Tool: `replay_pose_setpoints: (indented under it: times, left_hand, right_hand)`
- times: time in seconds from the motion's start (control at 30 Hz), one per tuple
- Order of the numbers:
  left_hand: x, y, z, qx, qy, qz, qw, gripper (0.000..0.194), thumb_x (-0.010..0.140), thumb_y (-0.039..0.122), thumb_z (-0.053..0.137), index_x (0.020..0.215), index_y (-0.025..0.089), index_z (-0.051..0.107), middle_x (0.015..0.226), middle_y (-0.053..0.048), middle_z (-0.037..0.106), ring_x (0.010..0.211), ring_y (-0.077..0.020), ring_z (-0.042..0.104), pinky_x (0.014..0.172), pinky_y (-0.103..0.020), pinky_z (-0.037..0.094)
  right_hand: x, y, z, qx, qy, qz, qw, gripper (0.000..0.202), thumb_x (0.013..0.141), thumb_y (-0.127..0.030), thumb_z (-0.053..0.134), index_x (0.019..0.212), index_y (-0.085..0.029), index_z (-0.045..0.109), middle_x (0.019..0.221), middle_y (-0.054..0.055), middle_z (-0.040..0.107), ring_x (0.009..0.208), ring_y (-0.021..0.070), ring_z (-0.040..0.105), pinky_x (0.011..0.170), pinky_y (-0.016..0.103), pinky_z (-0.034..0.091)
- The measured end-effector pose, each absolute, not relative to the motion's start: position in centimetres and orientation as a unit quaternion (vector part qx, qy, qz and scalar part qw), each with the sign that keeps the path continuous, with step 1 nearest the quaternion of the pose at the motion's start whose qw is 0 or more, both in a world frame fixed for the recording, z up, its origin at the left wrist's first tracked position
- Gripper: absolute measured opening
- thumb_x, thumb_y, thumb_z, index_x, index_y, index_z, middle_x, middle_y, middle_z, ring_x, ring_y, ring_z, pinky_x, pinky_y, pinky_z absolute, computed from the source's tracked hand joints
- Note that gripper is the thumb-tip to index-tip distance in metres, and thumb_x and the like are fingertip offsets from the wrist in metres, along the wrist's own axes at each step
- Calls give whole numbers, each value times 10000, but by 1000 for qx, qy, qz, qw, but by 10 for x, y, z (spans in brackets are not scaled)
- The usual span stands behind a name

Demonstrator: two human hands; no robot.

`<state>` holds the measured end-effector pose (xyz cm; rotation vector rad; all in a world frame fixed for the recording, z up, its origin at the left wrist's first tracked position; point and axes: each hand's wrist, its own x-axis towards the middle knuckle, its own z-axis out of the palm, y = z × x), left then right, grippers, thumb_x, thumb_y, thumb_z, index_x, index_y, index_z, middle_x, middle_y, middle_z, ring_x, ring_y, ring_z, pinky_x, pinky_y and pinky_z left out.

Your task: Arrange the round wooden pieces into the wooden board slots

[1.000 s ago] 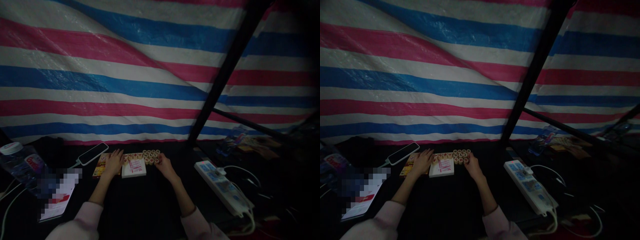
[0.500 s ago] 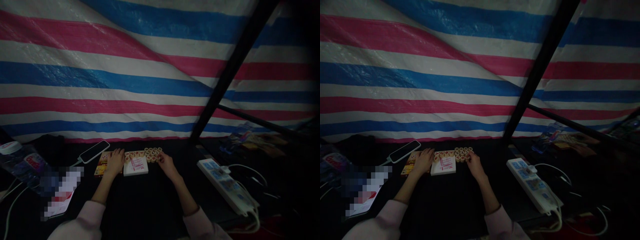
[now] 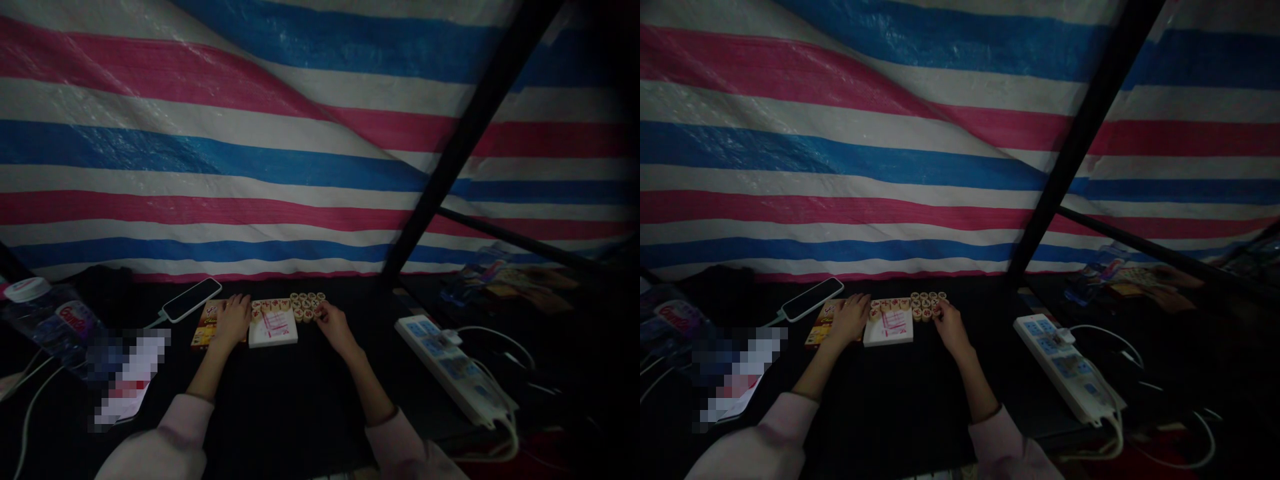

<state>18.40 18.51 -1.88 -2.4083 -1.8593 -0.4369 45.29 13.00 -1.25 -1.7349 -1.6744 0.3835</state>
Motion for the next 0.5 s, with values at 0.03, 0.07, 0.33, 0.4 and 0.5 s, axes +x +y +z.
replay_pose_setpoints:
  times: [0.03, 0.07, 0.33, 0.4, 0.5]
  left_hand:
    - [184, 185, -19, -783, -604, -143, 33, 388, 919, 282, 292, 1229, 201, 511, 1268, -105, 547, 1195, -244, 449, 994, -439, 304]
    - [184, 185, -18, -784, -603, -145, 33, 388, 919, 282, 294, 1230, 199, 511, 1267, -107, 548, 1193, -246, 449, 992, -442, 305]
    - [187, 179, -8, -780, -608, -148, 21, 381, 919, 260, 287, 1214, 202, 521, 1245, -105, 559, 1188, -240, 450, 996, -444, 305]
    - [187, 178, -6, -782, -605, -149, 18, 375, 917, 253, 290, 1203, 199, 526, 1235, -102, 564, 1183, -235, 452, 992, -434, 309]
    - [187, 177, -3, -785, -602, -148, 11, 363, 914, 245, 298, 1186, 203, 535, 1218, -98, 572, 1172, -235, 458, 983, -429, 315]
  right_hand:
    - [453, 130, -13, -667, -646, 145, 341, 161, 704, -109, 505, 830, -166, 588, 799, 21, 605, 678, 131, 561, 644, 251, 450]
    - [453, 129, -12, -668, -648, 142, 337, 161, 707, -103, 505, 832, -166, 585, 818, 26, 604, 694, 133, 562, 654, 252, 448]
    - [435, 119, 33, -686, -666, 83, 283, 155, 735, -78, 521, 846, -173, 572, 904, 42, 597, 813, 138, 561, 715, 231, 396]
    - [418, 124, 45, -671, -689, 85, 259, 145, 743, -102, 539, 849, -191, 580, 902, 25, 613, 821, 137, 565, 700, 222, 378]
    - [386, 135, 52, -634, -736, 101, 214, 169, 736, -131, 576, 883, -211, 603, 907, 14, 641, 864, 149, 577, 707, 225, 361]
